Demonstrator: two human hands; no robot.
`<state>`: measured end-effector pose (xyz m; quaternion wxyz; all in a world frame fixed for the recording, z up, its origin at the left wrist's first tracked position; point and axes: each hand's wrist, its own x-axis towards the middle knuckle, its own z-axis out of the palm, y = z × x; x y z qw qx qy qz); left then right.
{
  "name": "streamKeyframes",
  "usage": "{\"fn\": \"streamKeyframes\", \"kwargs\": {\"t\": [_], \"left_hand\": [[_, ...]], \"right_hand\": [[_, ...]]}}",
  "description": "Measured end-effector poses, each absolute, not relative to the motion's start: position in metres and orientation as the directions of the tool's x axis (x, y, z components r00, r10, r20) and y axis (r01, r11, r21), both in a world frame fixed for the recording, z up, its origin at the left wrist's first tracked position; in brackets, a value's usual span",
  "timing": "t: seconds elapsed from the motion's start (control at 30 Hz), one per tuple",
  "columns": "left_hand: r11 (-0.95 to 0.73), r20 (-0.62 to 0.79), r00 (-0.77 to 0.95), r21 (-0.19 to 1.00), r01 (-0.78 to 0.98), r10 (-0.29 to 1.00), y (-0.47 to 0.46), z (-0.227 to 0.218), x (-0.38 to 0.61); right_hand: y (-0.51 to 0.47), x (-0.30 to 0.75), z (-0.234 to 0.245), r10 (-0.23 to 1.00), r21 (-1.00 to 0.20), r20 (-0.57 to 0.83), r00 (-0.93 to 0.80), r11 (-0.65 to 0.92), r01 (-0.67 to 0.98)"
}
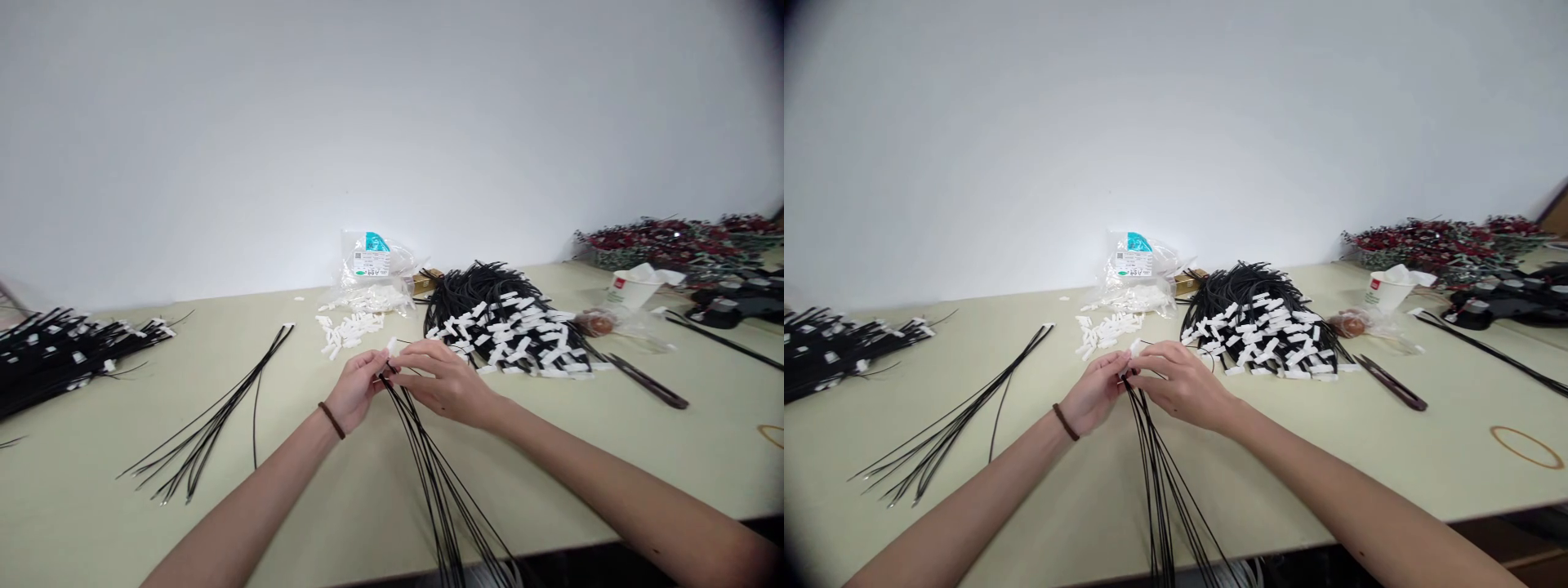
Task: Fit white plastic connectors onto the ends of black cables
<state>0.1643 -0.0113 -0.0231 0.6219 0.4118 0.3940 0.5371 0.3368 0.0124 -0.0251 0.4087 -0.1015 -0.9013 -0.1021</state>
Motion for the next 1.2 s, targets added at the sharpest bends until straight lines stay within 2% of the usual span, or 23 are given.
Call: {"fn": "streamKeyframes", "kwargs": {"t": [0.13, 0.23, 0.27, 0.33, 0.4, 0.43, 0.47, 0.53, 0.6, 0.67, 0.77, 0.83, 0.9, 1.07, 1.2], "left_hand": [[0.098, -0.061, 0.118, 0.936, -0.339, 0.991, -0.011, -0.023, 0.164], [0.099, -0.065, 0.109, 0.931, -0.350, 0.992, -0.012, -0.023, 0.165], [0.099, -0.063, 0.111, 0.930, -0.354, 0.992, -0.012, -0.023, 0.165], [0.104, -0.066, 0.115, 0.927, -0.359, 0.991, -0.012, -0.021, 0.165], [0.110, -0.075, 0.108, 0.923, -0.368, 0.991, -0.012, -0.020, 0.165], [0.110, -0.079, 0.098, 0.922, -0.372, 0.992, -0.012, -0.020, 0.165], [0.107, -0.081, 0.085, 0.921, -0.374, 0.993, -0.012, -0.019, 0.165], [0.090, -0.073, 0.059, 0.925, -0.370, 0.996, -0.012, -0.020, 0.164], [0.070, -0.063, 0.031, 0.931, -0.357, 0.998, -0.011, -0.021, 0.163], [0.055, -0.056, 0.006, 0.936, -0.348, 0.998, -0.011, -0.022, 0.163], [0.052, -0.057, -0.006, 0.937, -0.346, 0.998, -0.009, -0.025, 0.163], [0.055, -0.056, 0.006, 0.937, -0.346, 0.998, -0.009, -0.027, 0.162], [0.052, -0.049, 0.018, 0.937, -0.345, 0.999, -0.008, -0.027, 0.162], [0.031, -0.014, 0.051, 0.939, -0.344, 0.999, -0.008, -0.027, 0.162], [0.013, 0.009, 0.065, 0.942, -0.335, 0.998, -0.009, -0.027, 0.163]], "right_hand": [[0.013, 0.334, -0.031, 0.127, -0.007, 0.814, -0.567, 0.978, 0.209], [0.011, 0.332, -0.031, 0.210, -0.163, 0.821, -0.531, 0.977, 0.134], [0.009, 0.331, -0.029, 0.281, -0.259, 0.809, -0.517, 0.959, 0.116], [0.005, 0.329, -0.024, 0.510, -0.540, 0.733, -0.451, 0.839, 0.070], [0.002, 0.328, -0.017, 0.745, -0.802, 0.582, -0.325, 0.593, -0.078], [0.003, 0.329, -0.013, 0.827, -0.866, 0.499, -0.259, 0.462, -0.191], [0.005, 0.331, -0.008, 0.882, -0.880, 0.430, -0.195, 0.361, -0.308], [0.014, 0.341, 0.001, 0.933, -0.836, 0.353, -0.062, 0.286, -0.468], [0.026, 0.354, 0.009, 0.934, -0.799, 0.341, 0.105, 0.346, -0.491], [0.037, 0.366, 0.015, 0.882, -0.798, 0.384, 0.274, 0.466, -0.382], [0.041, 0.375, 0.017, 0.696, -0.761, 0.598, 0.398, 0.648, 0.009], [0.033, 0.372, 0.015, 0.589, -0.657, 0.752, 0.296, 0.703, 0.271], [0.021, 0.362, 0.010, 0.552, -0.549, 0.825, 0.121, 0.735, 0.398], [-0.003, 0.335, -0.009, 0.537, -0.416, 0.825, -0.174, 0.787, 0.456], [-0.005, 0.331, -0.016, 0.536, -0.394, 0.818, -0.211, 0.788, 0.473]]}}
